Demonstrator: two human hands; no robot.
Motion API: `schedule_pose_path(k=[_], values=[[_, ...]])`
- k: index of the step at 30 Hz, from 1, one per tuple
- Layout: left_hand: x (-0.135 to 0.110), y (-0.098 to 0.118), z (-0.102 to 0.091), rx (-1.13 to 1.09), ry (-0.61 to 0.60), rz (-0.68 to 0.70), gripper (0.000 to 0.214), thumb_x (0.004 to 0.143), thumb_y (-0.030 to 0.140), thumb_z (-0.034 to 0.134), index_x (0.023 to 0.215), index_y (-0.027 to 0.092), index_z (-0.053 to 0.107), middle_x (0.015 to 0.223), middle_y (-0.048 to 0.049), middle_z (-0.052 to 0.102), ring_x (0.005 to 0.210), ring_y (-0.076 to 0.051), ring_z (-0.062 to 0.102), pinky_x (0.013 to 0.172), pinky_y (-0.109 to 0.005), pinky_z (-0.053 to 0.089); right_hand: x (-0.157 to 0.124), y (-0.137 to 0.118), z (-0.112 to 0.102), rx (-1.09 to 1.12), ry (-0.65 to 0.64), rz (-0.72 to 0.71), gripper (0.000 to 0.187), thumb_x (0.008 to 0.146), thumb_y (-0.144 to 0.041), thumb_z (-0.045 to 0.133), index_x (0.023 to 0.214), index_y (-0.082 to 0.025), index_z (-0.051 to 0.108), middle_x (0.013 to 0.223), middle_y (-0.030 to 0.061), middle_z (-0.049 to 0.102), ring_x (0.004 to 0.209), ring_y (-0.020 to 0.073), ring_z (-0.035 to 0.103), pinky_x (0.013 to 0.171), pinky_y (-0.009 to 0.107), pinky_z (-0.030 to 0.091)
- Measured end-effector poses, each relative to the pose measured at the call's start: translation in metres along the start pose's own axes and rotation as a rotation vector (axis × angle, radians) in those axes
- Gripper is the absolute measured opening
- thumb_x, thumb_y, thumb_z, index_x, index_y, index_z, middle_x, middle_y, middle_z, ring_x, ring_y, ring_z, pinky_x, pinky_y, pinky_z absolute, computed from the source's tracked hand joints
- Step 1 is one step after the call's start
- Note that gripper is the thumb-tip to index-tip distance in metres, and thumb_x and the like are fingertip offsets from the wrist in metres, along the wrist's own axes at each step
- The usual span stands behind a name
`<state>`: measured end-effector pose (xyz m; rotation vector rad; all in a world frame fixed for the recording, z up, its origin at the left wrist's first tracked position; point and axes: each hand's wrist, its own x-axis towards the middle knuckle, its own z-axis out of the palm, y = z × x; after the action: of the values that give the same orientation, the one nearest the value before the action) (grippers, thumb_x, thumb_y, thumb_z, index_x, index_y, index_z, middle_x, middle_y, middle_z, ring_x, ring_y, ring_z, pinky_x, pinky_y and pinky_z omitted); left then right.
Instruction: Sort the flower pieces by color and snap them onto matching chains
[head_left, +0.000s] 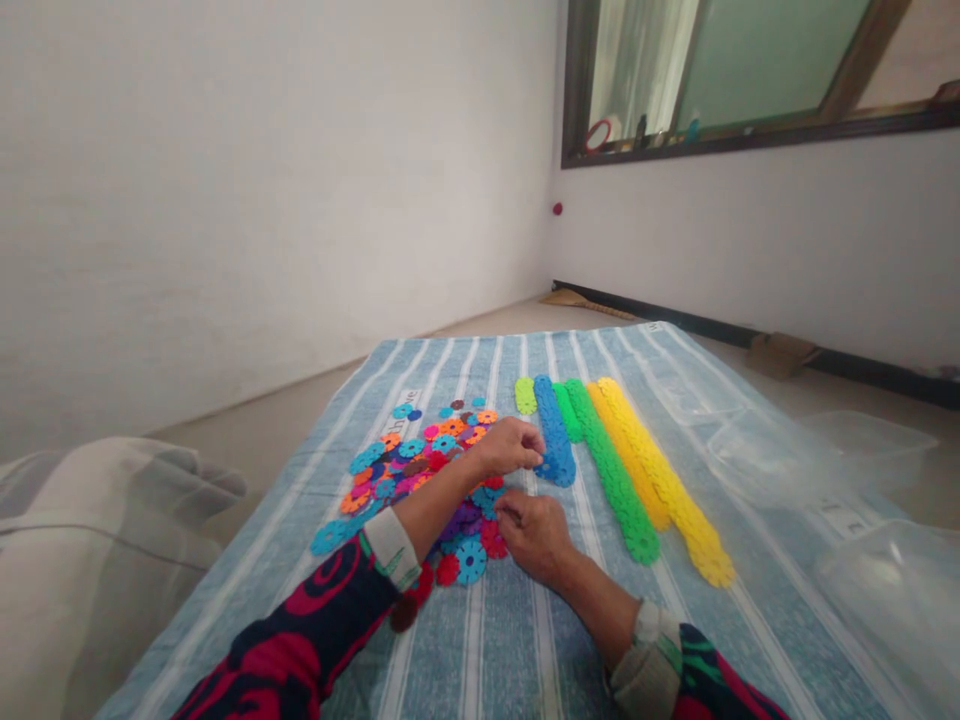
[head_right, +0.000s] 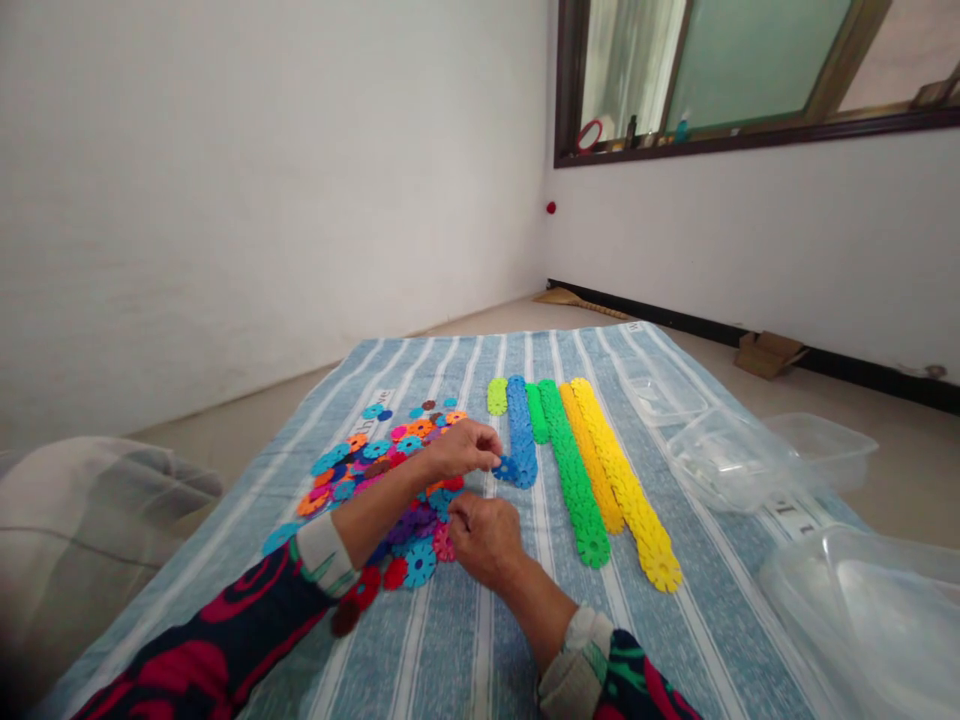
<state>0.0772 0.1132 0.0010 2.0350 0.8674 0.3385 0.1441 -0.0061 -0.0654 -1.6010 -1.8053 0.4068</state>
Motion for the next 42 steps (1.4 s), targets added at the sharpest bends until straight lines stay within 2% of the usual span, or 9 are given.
schedule_pose_path(k=[4, 11, 18, 23, 26, 29, 32, 35, 42], values=[[0.013, 0.006, 0.018, 0.107, -0.031, 0.063, 0.009, 0.058, 0.015, 0.058, 0.063, 0.012, 0.065, 0.055, 0.0019, 0.059, 0.056, -0.011, 0.052, 0.054, -0.02, 0.04, 0.0, -0.001, -0.003, 0.008, 0.0, -0.013, 0.023, 0.08, -0.017, 0.048, 0.081, -0.021, 0.071, 0.07, 0.0008, 0.071, 0.065, 0.015, 0.064, 0.058, 0.024, 0.033], [0.022, 0.009, 0.032, 0.268, -0.024, 0.077, 0.01, 0.06, 0.013, 0.059, 0.065, 0.011, 0.067, 0.058, 0.0016, 0.059, 0.056, -0.01, 0.052, 0.053, -0.02, 0.039, 0.001, -0.002, -0.004, 0.017, -0.022, 0.009, 0.024, 0.081, -0.018, 0.047, 0.084, -0.02, 0.071, 0.074, 0.0022, 0.073, 0.067, 0.0157, 0.065, 0.058, 0.024, 0.034], [0.017, 0.01, 0.023, 0.305, 0.093, 0.104, 0.008, 0.065, 0.017, 0.061, 0.069, 0.013, 0.068, 0.059, 0.0026, 0.06, 0.061, -0.01, 0.054, 0.057, -0.019, 0.04, 0.0, -0.001, -0.002, 0.02, -0.015, -0.01, 0.023, 0.081, -0.018, 0.048, 0.082, -0.02, 0.071, 0.072, 0.0012, 0.072, 0.065, 0.015, 0.064, 0.058, 0.023, 0.034], [-0.014, -0.002, -0.014, 0.369, 0.198, -0.003, 0.013, 0.073, 0.018, 0.055, 0.072, 0.015, 0.067, 0.061, 0.001, 0.062, 0.062, -0.012, 0.057, 0.061, -0.021, 0.043, -0.003, 0.001, 0.0, 0.014, 0.002, -0.001, 0.023, 0.082, -0.019, 0.048, 0.083, -0.023, 0.071, 0.069, 0.0002, 0.071, 0.064, 0.0149, 0.064, 0.059, 0.023, 0.033], [-0.044, -0.012, -0.036, 0.588, 0.288, -0.115, 0.015, 0.076, 0.02, 0.053, 0.071, 0.015, 0.066, 0.073, -0.003, 0.066, 0.075, -0.016, 0.06, 0.069, -0.024, 0.044, -0.005, 0.001, 0.001, 0.015, 0.012, 0.003, 0.023, 0.081, -0.019, 0.047, 0.08, -0.022, 0.07, 0.065, -0.0003, 0.069, 0.061, 0.0141, 0.063, 0.057, 0.023, 0.031], [-0.073, -0.022, -0.044, 0.782, 0.362, -0.269, 0.017, 0.08, 0.025, 0.052, 0.083, 0.018, 0.067, 0.091, -0.0067, 0.068, 0.09, -0.021, 0.061, 0.078, -0.029, 0.043, -0.005, 0.001, 0.001, 0.029, 0.011, 0.005, 0.022, 0.08, -0.019, 0.049, 0.08, -0.022, 0.07, 0.062, -0.0011, 0.067, 0.058, 0.0131, 0.061, 0.055, 0.023, 0.03], [-0.093, -0.029, -0.034, 0.82, 0.347, -0.312, 0.025, 0.084, 0.036, 0.051, 0.096, 0.019, 0.065, 0.099, -0.009, 0.067, 0.097, -0.024, 0.06, 0.084, -0.032, 0.043, -0.006, 0.003, 0.002, 0.034, 0.007, 0.003, 0.023, 0.08, -0.02, 0.048, 0.082, -0.023, 0.071, 0.062, -0.0007, 0.068, 0.059, 0.0135, 0.061, 0.056, 0.022, 0.03], [-0.105, -0.032, -0.015, 0.833, 0.312, -0.216, 0.036, 0.085, 0.042, 0.05, 0.112, 0.019, 0.059, 0.109, -0.0108, 0.063, 0.104, -0.025, 0.057, 0.09, -0.035, 0.043, -0.007, 0.005, 0.003, 0.033, 0.005, -0.003, 0.024, 0.081, -0.022, 0.047, 0.082, -0.022, 0.071, 0.065, 0.0005, 0.069, 0.062, 0.0145, 0.063, 0.057, 0.022, 0.031], [-0.125, -0.03, 0.011, 0.794, 0.309, -0.109, 0.033, 0.087, 0.034, 0.051, 0.117, 0.021, 0.056, 0.124, -0.0108, 0.057, 0.115, -0.025, 0.052, 0.098, -0.04, 0.041, -0.008, 0.008, 0.004, 0.057, -0.024, -0.012, 0.025, 0.083, -0.023, 0.046, 0.084, -0.022, 0.071, 0.069, 0.0019, 0.07, 0.065, 0.0157, 0.064, 0.059, 0.022, 0.034]])
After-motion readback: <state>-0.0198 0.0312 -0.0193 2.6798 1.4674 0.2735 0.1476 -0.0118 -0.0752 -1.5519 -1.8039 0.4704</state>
